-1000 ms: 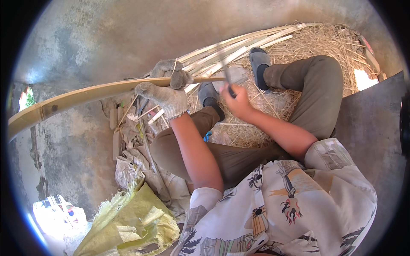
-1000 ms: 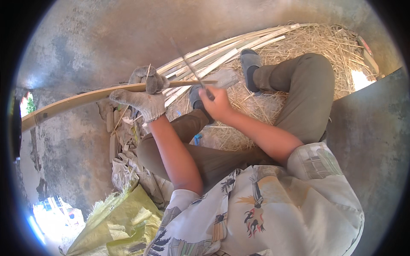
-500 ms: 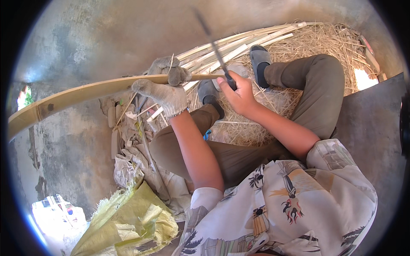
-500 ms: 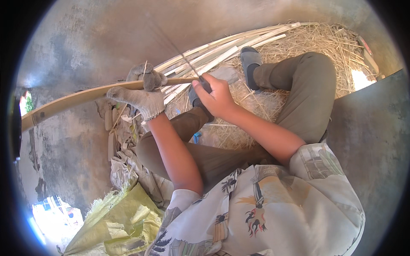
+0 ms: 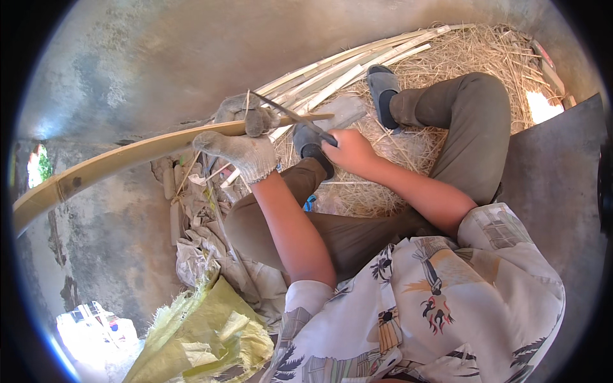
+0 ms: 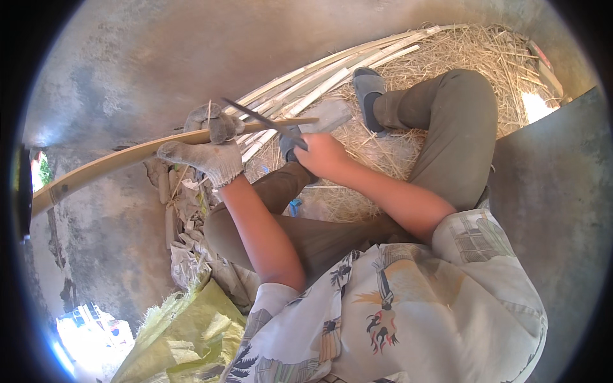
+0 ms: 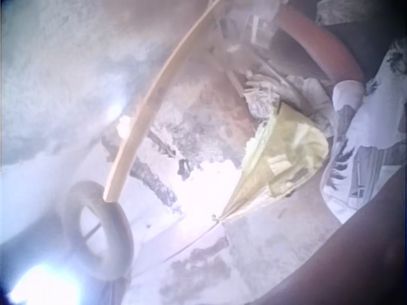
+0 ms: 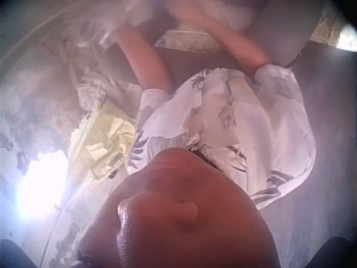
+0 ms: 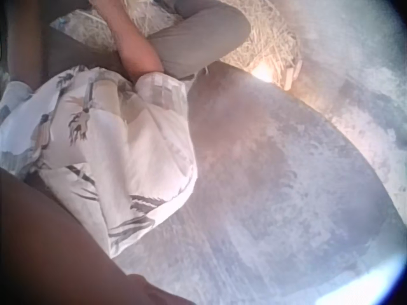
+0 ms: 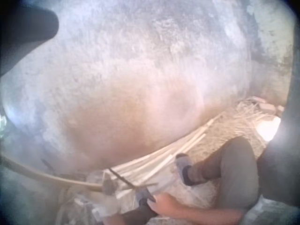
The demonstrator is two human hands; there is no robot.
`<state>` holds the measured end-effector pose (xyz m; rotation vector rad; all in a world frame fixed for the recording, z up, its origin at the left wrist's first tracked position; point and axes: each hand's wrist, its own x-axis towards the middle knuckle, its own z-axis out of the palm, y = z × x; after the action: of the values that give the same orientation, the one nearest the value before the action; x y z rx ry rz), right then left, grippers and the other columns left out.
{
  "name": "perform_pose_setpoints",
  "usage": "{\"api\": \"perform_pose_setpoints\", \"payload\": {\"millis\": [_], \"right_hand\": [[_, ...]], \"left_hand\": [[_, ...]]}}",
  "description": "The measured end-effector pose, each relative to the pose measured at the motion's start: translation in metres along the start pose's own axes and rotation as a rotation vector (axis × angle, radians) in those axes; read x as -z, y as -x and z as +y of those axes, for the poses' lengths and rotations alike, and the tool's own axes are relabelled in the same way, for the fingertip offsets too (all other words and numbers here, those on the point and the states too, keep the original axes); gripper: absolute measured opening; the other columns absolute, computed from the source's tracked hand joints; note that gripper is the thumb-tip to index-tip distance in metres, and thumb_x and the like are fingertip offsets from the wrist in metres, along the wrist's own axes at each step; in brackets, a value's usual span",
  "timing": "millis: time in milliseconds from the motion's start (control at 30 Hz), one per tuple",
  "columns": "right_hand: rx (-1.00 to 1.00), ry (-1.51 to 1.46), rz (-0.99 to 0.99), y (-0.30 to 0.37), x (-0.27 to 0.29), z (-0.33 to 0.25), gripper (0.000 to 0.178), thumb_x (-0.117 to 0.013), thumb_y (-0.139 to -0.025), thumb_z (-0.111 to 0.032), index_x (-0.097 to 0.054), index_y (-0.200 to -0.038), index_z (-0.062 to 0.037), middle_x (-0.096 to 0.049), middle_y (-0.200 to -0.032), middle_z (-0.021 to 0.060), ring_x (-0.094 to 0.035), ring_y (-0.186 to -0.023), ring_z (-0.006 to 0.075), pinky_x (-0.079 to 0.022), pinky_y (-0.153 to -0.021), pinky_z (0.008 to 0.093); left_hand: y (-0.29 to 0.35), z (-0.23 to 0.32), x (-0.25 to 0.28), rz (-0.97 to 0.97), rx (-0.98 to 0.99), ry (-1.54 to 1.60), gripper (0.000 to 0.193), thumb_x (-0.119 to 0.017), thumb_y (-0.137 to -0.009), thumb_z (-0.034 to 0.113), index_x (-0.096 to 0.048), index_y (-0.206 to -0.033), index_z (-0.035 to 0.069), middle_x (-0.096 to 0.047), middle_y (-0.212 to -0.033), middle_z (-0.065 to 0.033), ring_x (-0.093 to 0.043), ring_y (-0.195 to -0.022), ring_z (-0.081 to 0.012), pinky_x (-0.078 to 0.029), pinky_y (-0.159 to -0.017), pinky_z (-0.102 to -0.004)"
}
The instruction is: The person sits on the ground and uses a large knife to split a long bamboo pole into thin strips. They hold the bamboo with gloved hands and repeatedly strike it with the knife to separate the sections.
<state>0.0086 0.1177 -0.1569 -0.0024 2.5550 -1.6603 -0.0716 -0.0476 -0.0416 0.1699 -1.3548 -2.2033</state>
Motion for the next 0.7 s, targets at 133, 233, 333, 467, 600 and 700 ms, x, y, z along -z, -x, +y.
{"api": "perform_pose_setpoints", "payload": {"millis": [133, 233, 333, 467, 600, 700], "right_hand": [[-0.114, 0.019, 0.038, -0.016, -0.014, 0.038, 0.031, -0.062, -0.086, -0.03, -0.068, -0.083, 0.0006, -0.067, -0.075, 0.0221, -0.066, -0.071, 0.0377, -0.051, -0.067, 0.0463], [-0.226, 0.144, -0.075, -0.026, -0.018, 0.043, 0.034, -0.063, -0.085, -0.031, -0.07, -0.085, 0.0015, -0.069, -0.079, 0.0235, -0.068, -0.076, 0.0396, -0.053, -0.07, 0.0467], [-0.215, -0.017, -0.099, -0.033, -0.012, 0.039, 0.034, -0.062, -0.085, -0.031, -0.071, -0.086, 0.0018, -0.069, -0.078, 0.0229, -0.069, -0.076, 0.0388, -0.053, -0.069, 0.0467], [-0.088, -0.291, -0.084, -0.021, 0.001, 0.024, 0.033, -0.061, -0.086, -0.03, -0.071, -0.089, 0.0013, -0.069, -0.078, 0.0213, -0.069, -0.08, 0.0367, -0.053, -0.07, 0.0467], [0.124, 0.068, 0.15, -0.009, 0.017, -0.01, 0.032, -0.061, -0.086, -0.03, -0.071, -0.091, 0.0005, -0.069, -0.08, 0.0217, -0.068, -0.079, 0.0393, -0.053, -0.071, 0.0472], [-0.022, 0.198, 0.19, -0.02, 0.018, 0.014, 0.031, -0.062, -0.085, -0.029, -0.07, -0.092, -0.0001, -0.068, -0.081, 0.0231, -0.067, -0.08, 0.0413, -0.053, -0.073, 0.0479]], "left_hand": [[0.056, 0.084, -0.054, -0.249, -0.028, -0.036, 0.092, -0.037, -0.069, 0.098, -0.055, -0.066, 0.008, -0.032, -0.046, 0.0005, -0.036, -0.041, -0.0137, -0.033, -0.039, -0.0273], [0.072, 0.131, -0.05, -0.278, -0.126, 0.044, 0.089, -0.036, -0.071, 0.097, -0.054, -0.063, 0.01, -0.027, -0.044, 0.0027, -0.029, -0.038, -0.0114, -0.027, -0.036, -0.0263], [0.076, 0.138, -0.046, -0.475, -0.203, 0.157, 0.091, -0.035, -0.071, 0.097, -0.057, -0.062, 0.01, -0.025, -0.043, 0.0045, -0.025, -0.038, -0.0093, -0.023, -0.034, -0.0259], [0.065, 0.134, -0.037, -0.418, -0.207, 0.214, 0.093, -0.033, -0.071, 0.098, -0.059, -0.063, 0.009, -0.025, -0.043, 0.0052, -0.024, -0.038, -0.0082, -0.021, -0.034, -0.0261], [0.07, 0.142, -0.034, -0.356, -0.21, 0.153, 0.091, -0.033, -0.071, 0.098, -0.057, -0.063, 0.011, -0.026, -0.043, 0.0056, -0.024, -0.039, -0.0077, -0.023, -0.034, -0.0268], [0.049, 0.157, 0.005, -0.922, -0.119, 0.451, 0.069, -0.053, -0.077, 0.084, -0.048, -0.06, 0.017, -0.031, -0.042, 0.0059, -0.031, -0.037, -0.0078, -0.035, -0.043, -0.0246]]}}
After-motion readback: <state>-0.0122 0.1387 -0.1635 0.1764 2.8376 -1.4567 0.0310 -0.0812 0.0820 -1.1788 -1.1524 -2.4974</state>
